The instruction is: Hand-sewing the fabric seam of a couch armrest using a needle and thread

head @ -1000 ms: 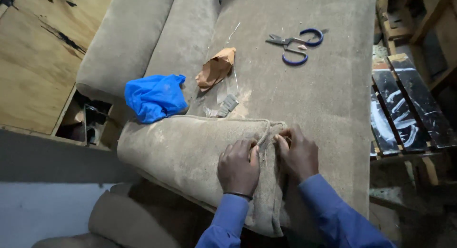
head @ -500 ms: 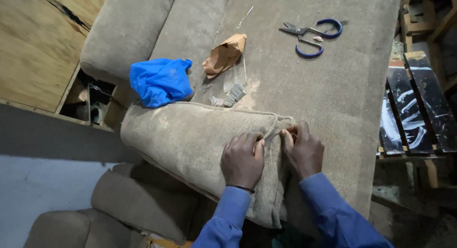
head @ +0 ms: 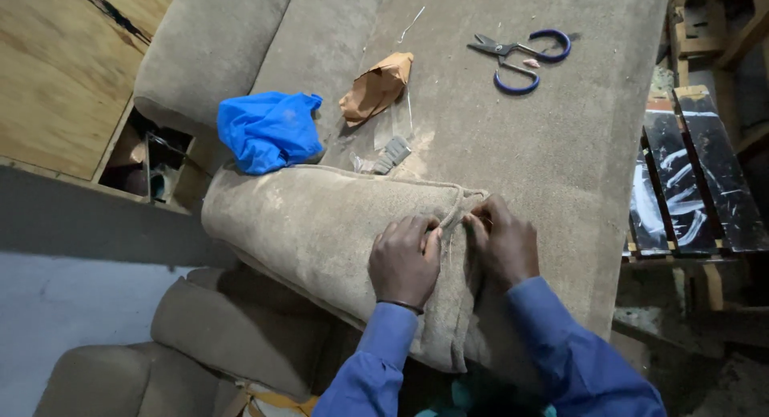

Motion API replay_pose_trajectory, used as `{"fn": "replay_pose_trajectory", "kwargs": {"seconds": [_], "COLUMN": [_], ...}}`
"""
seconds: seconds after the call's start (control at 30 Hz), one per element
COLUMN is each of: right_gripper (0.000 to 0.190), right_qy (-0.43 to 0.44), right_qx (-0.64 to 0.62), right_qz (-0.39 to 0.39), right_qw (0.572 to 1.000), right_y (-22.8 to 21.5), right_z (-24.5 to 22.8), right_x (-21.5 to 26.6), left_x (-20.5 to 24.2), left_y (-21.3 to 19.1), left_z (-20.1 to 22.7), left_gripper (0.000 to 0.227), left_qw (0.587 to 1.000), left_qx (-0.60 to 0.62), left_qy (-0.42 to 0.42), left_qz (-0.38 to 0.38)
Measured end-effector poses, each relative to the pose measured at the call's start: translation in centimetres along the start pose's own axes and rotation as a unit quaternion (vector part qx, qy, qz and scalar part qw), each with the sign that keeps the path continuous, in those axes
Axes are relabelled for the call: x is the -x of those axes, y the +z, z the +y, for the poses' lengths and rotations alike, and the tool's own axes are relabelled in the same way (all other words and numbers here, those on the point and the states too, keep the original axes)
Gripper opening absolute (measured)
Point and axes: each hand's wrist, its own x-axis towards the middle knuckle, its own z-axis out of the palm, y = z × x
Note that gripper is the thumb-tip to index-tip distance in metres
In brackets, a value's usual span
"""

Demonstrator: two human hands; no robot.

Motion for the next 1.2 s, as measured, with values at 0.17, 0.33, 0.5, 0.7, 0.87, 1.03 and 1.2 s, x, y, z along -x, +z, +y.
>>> {"fn": "replay_pose_trajectory", "kwargs": {"seconds": [0.17,0.33,0.5,0.7,0.87,1.03,1.2], "right_gripper": [0.027,0.028,0.025,0.026,0.022,0.022,0.024], "right_qy": [0.02,0.009,-0.004,-0.008,-0.027,-0.026,-0.13], "right_qx": [0.004,0.035,0.048,-0.007,-0.002,-0.02,-0.053], "right_qz": [-0.014,0.016,0.057,0.007,-0.01,-0.041,-0.11], "right_qw": [1.0,0.999,0.997,1.0,1.0,0.999,0.984], "right_y": [0.6,1.4,1.6,0.3,-0.7,-0.6,-0.9], "right_z": [0.9,1.1,1.0,0.3,-0.4,0.5,1.7], "right_x": [-0.8,-0.4,0.0,-0.1,-0.2,-1.5,-5.0], "left_x": [-0.1,0.1,0.0,0.1,-0.1,0.2,0.2], "left_y": [0.1,0.2,0.3,0.6,-0.1,0.0,0.3], "left_z": [-0.2,-0.2,-0.1,-0.5,0.2,0.2,-0.6], "left_gripper": [0.017,0.015,0.013,0.014,0.012,0.013,0.013], "left_qw": [1.0,1.0,1.0,0.999,1.0,0.999,1.0], "left_qx": [-0.003,0.005,0.01,-0.002,0.009,0.024,0.007], "left_qy": [0.003,0.0,0.002,0.013,-0.001,-0.014,0.004], "left_qz": [0.011,0.015,0.016,0.037,0.024,0.018,0.025]}}
